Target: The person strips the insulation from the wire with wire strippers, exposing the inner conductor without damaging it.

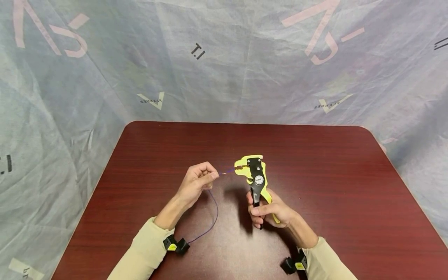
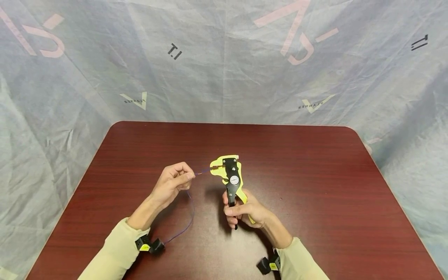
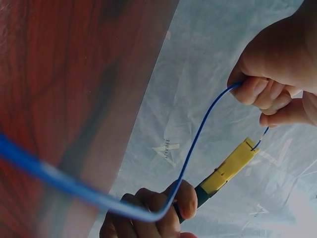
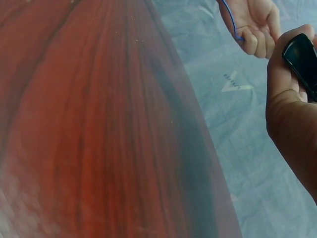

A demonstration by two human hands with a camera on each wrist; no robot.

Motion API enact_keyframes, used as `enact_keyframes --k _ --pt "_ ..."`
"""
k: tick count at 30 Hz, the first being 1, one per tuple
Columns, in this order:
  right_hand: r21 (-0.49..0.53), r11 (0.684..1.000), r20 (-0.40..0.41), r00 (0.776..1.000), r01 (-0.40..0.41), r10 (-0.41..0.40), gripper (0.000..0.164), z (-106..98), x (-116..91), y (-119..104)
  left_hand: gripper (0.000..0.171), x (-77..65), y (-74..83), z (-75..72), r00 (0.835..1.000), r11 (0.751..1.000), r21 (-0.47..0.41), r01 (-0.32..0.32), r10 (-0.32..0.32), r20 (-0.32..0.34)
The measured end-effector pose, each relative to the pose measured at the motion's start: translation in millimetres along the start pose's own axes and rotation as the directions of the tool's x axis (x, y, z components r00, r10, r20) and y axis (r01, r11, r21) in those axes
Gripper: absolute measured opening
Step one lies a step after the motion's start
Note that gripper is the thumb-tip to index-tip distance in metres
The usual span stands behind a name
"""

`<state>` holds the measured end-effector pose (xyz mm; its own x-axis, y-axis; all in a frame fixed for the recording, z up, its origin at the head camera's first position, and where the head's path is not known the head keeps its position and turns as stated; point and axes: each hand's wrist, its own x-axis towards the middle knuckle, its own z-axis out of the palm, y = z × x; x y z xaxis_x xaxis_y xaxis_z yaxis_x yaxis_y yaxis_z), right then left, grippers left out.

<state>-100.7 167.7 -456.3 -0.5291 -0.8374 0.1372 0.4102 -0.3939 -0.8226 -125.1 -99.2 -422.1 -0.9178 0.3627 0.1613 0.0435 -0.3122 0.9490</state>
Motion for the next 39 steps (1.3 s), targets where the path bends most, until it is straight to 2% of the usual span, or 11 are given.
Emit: enact_keyframes --k 12,24,39 --pt "-0.012 1.000 0.010 1.000 -0.019 0.020 0.023 3 4 4 0.028 1.7 -1.5 5.4 1.000 1.000 -0.020 -0.005 0.005 -0.027" --pt "-0.034 0.999 0.007 0.999 -0.033 0.033 0.022 3 5 3 0.030 1.0 -1.6 6.9 1.000 0.999 -0.033 -0.002 0.002 0.010" --pt "-0.076 0.996 -0.002 0.999 -0.051 0.051 0.021 8 10 6 0.028 2.4 -1.6 16.0 0.998 0.998 -0.031 0.047 -0.049 -0.049"
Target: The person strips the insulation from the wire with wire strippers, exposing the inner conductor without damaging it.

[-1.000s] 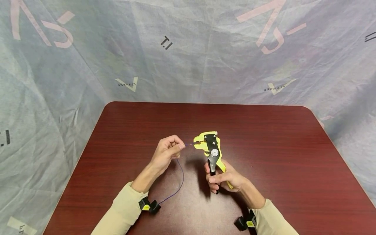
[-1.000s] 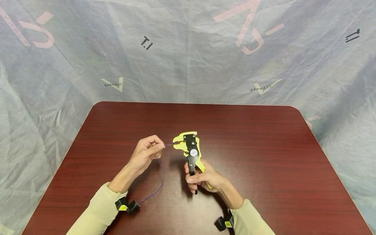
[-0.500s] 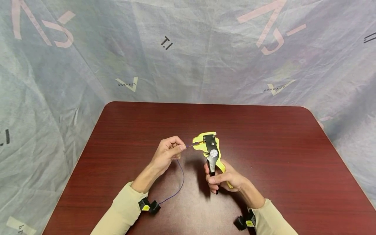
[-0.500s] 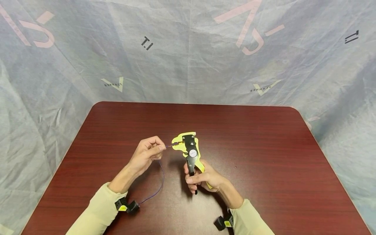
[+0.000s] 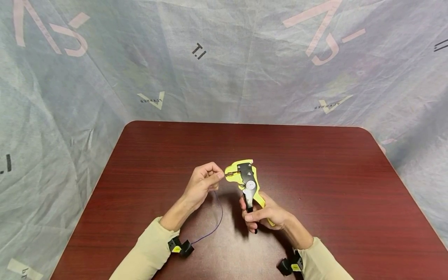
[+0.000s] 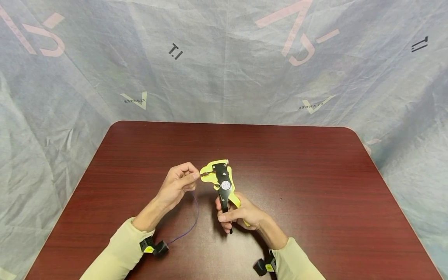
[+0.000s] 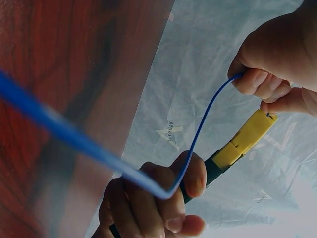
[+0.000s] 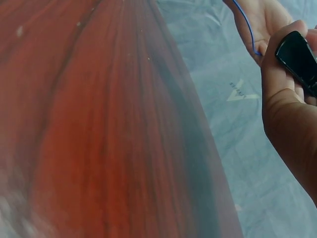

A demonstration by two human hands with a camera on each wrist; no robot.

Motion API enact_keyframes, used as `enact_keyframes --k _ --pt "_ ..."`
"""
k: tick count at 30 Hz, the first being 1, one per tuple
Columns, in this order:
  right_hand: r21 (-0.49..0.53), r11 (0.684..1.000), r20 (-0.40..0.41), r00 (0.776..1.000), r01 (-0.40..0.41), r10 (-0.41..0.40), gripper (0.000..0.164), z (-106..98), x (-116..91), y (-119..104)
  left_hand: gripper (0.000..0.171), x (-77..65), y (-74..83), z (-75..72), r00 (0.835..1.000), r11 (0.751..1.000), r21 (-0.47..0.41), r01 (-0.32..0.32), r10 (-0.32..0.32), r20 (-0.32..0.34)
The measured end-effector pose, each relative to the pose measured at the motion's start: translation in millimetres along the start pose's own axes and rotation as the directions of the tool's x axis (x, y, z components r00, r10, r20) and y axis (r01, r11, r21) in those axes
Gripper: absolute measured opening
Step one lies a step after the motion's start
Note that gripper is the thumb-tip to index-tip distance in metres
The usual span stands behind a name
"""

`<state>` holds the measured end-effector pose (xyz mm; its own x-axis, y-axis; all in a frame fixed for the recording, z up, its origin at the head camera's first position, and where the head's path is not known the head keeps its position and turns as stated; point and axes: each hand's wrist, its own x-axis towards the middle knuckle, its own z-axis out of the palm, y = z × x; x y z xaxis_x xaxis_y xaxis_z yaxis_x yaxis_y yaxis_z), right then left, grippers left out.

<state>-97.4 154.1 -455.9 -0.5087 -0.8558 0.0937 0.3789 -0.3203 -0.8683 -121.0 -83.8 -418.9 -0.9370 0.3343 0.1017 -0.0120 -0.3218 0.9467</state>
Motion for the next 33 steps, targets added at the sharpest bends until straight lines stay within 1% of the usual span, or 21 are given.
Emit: enact_keyframes --k 4,10,13,18,21,24,26,31,32,33 --pt "-0.011 1.000 -0.014 1.000 -0.010 0.010 0.021 1.8 0.4 -0.1 0.024 -0.2 0.0 1.0 1.000 1.000 0.003 0.000 0.000 -0.010" --pt "-0.066 0.997 -0.104 0.994 -0.038 0.031 0.018 6.3 1.0 -0.2 0.025 -0.8 -1.6 1.5 1.000 1.000 0.015 -0.010 0.010 -0.012" --pt "-0.066 0.996 -0.155 0.987 -0.058 0.047 0.020 7.9 1.1 0.0 0.022 -0.6 -2.8 2.6 1.000 1.000 0.014 -0.011 0.012 -0.016" --pt "-0.063 0.996 -0.200 0.979 -0.059 0.045 0.022 7.7 0.6 0.9 0.017 0.9 -4.9 4.6 0.998 0.999 0.034 -0.027 0.029 -0.055" --pt "-0.069 0.997 -0.196 0.980 -0.039 0.025 0.022 6.1 0.6 1.0 0.013 1.7 -5.1 4.7 0.996 0.998 0.052 -0.026 0.030 -0.086" --pt "-0.068 0.997 -0.185 0.983 -0.029 0.016 0.021 5.0 -0.1 1.1 0.009 1.5 -5.1 4.3 0.995 0.998 0.063 -0.021 0.028 -0.100" --pt "-0.065 0.998 -0.178 0.984 -0.024 0.012 0.021 5.0 -0.4 1.4 0.010 1.0 -5.1 3.9 0.994 0.997 0.069 -0.025 0.032 -0.102" --pt "-0.052 0.999 -0.157 0.988 -0.004 -0.005 0.020 6.6 -0.8 2.3 0.019 -0.2 -4.7 3.0 0.995 0.997 0.068 -0.037 0.043 -0.090" --pt "-0.050 0.999 -0.152 0.988 0.000 -0.007 0.020 6.6 -0.9 2.5 0.019 -0.2 -4.5 2.8 0.995 0.997 0.065 -0.038 0.044 -0.088" --pt "-0.048 0.999 -0.149 0.989 0.003 -0.010 0.020 6.6 -0.9 2.7 0.015 -0.2 -4.4 2.7 0.995 0.997 0.062 -0.040 0.045 -0.085"
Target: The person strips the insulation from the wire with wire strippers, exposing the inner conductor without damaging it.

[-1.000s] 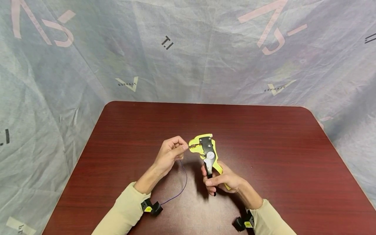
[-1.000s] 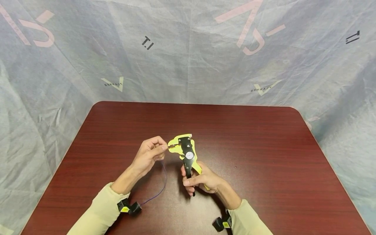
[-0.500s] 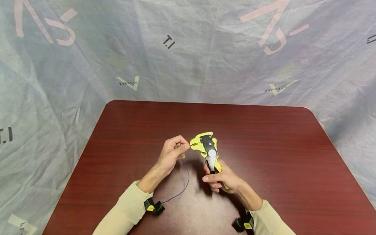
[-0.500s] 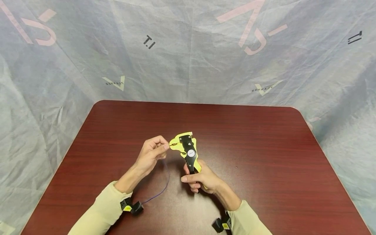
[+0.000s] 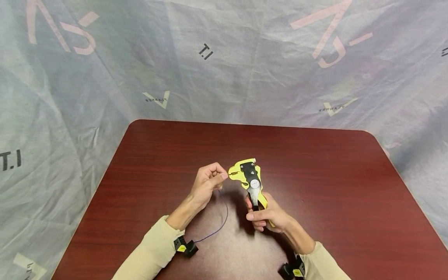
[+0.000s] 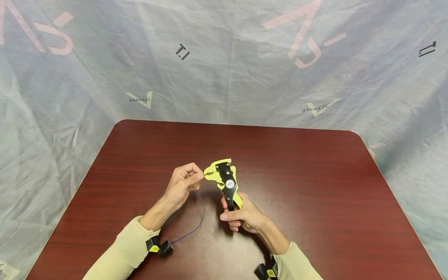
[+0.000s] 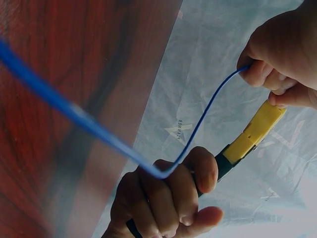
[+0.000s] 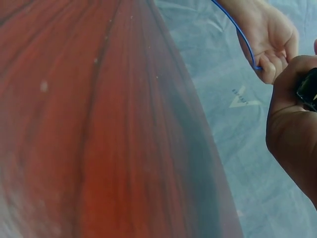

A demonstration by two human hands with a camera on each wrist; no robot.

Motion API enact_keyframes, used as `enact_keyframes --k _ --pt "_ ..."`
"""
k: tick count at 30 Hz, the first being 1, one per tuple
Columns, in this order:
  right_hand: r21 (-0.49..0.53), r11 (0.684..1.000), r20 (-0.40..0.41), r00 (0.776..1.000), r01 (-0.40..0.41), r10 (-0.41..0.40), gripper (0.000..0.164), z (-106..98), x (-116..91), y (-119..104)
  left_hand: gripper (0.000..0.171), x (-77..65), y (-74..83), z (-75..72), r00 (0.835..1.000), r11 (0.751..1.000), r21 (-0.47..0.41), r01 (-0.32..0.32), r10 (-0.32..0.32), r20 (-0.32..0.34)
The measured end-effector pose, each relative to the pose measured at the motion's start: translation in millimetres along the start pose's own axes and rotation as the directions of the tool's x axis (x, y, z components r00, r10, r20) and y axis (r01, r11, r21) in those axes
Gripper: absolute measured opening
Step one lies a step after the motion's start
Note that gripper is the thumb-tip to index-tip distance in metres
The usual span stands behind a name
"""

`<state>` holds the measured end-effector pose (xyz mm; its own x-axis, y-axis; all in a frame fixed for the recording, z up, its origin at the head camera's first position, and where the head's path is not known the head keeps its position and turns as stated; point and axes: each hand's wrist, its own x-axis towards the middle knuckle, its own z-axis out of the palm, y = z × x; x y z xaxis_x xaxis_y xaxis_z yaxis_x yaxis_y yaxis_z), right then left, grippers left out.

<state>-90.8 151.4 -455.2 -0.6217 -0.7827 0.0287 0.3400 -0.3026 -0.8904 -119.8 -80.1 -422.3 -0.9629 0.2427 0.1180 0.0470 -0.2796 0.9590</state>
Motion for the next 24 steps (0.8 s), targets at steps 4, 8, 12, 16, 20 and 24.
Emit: enact_keyframes --k 4,8,12,16,20,24 --pt "0.007 1.000 0.007 1.000 0.011 -0.011 0.020 -1.2 -1.0 1.4 0.010 0.2 -0.1 0.5 1.000 1.000 -0.012 -0.002 0.002 0.007" --pt "0.004 1.000 0.026 0.999 0.022 -0.022 0.021 -1.4 -0.6 3.7 0.016 -0.6 -1.0 0.1 1.000 1.000 -0.008 -0.005 0.005 0.006" --pt "-0.009 1.000 0.031 0.999 0.022 -0.022 0.020 -1.3 0.0 5.4 0.023 -1.5 -1.7 -0.6 1.000 1.000 -0.009 -0.007 0.007 0.012" --pt "-0.018 1.000 0.024 1.000 0.015 -0.015 0.020 -1.3 0.2 4.8 0.021 -1.3 -1.6 -1.7 1.000 1.000 -0.011 -0.003 0.003 0.014" --pt "-0.023 1.000 0.029 0.999 0.019 -0.019 0.020 -2.2 0.2 2.8 0.019 -0.7 -0.6 -2.8 1.000 1.000 -0.006 -0.004 0.004 0.013" --pt "-0.021 1.000 0.032 0.999 0.023 -0.022 0.021 -3.0 0.0 1.2 0.020 -0.8 0.1 -4.2 1.000 1.000 0.000 -0.007 0.007 0.015"
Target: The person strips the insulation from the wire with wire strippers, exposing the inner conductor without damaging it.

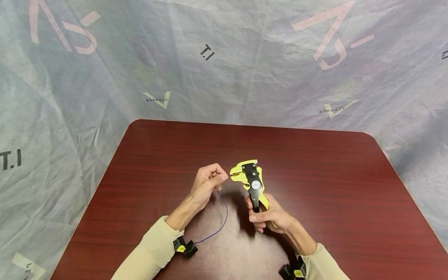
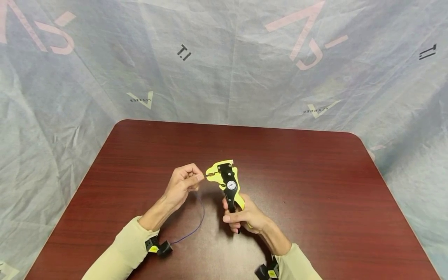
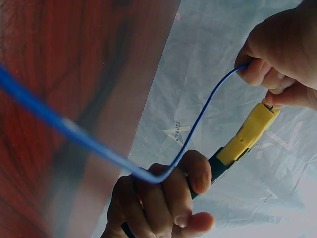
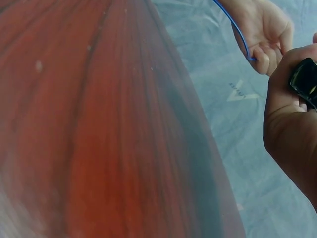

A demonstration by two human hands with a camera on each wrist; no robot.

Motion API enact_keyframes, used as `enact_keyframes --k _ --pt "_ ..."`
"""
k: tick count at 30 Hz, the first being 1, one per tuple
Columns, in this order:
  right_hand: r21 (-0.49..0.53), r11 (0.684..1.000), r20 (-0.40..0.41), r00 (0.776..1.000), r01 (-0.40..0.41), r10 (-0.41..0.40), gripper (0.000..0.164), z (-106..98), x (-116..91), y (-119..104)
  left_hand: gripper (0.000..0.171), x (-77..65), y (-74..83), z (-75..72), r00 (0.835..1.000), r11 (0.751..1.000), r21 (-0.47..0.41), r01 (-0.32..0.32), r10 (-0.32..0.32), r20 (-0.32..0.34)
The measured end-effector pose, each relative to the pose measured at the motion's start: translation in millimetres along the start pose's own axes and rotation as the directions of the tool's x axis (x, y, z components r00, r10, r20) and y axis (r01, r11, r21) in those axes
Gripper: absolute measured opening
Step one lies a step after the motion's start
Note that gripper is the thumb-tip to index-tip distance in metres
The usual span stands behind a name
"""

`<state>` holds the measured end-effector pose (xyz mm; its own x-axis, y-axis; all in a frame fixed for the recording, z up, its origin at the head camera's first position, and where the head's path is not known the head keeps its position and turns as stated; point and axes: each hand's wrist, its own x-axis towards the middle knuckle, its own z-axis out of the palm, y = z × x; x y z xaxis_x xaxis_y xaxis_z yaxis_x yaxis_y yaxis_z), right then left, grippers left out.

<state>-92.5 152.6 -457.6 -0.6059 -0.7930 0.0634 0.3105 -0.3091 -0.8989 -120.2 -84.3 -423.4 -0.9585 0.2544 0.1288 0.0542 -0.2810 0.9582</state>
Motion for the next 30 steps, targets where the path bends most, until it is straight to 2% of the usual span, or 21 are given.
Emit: enact_keyframes --k 10,15,18,23,26,28,30 --pt "-0.021 1.000 -0.001 1.000 -0.013 0.013 0.020 -2 -3 -1 0.009 -2.7 -1.5 -2.5 0.999 0.999 -0.011 0.033 -0.033 0.014" --pt "0.070 0.995 -0.006 0.998 0.065 -0.064 0.027 -9 -11 -4 0.025 -7.0 1.7 -17.8 0.999 1.000 -0.005 -0.004 0.003 -0.032" --pt "0.089 0.995 -0.018 0.999 0.046 -0.045 0.027 -13 -16 -4 0.023 -7.9 4.8 -27.0 0.998 0.999 0.022 -0.027 0.028 -0.057" --pt "0.038 0.998 -0.011 0.998 -0.058 0.058 0.022 -13 -16 0 0.015 -1.9 3.4 -29.9 0.998 0.998 0.058 0.039 -0.037 -0.042" --pt "0.048 0.996 -0.008 0.997 -0.071 0.071 0.023 -14 -15 0 0.010 1.6 -0.7 -30.0 0.994 0.994 0.071 0.085 -0.079 -0.072" --pt "0.058 0.996 -0.009 0.997 -0.072 0.072 0.023 -16 -15 0 0.008 4.4 -3.8 -31.0 0.992 0.991 0.092 0.093 -0.085 -0.090" --pt "0.073 0.995 -0.007 0.998 -0.067 0.067 0.024 -18 -16 -2 0.013 7.2 -7.0 -32.8 0.992 0.987 0.128 0.092 -0.080 -0.101"
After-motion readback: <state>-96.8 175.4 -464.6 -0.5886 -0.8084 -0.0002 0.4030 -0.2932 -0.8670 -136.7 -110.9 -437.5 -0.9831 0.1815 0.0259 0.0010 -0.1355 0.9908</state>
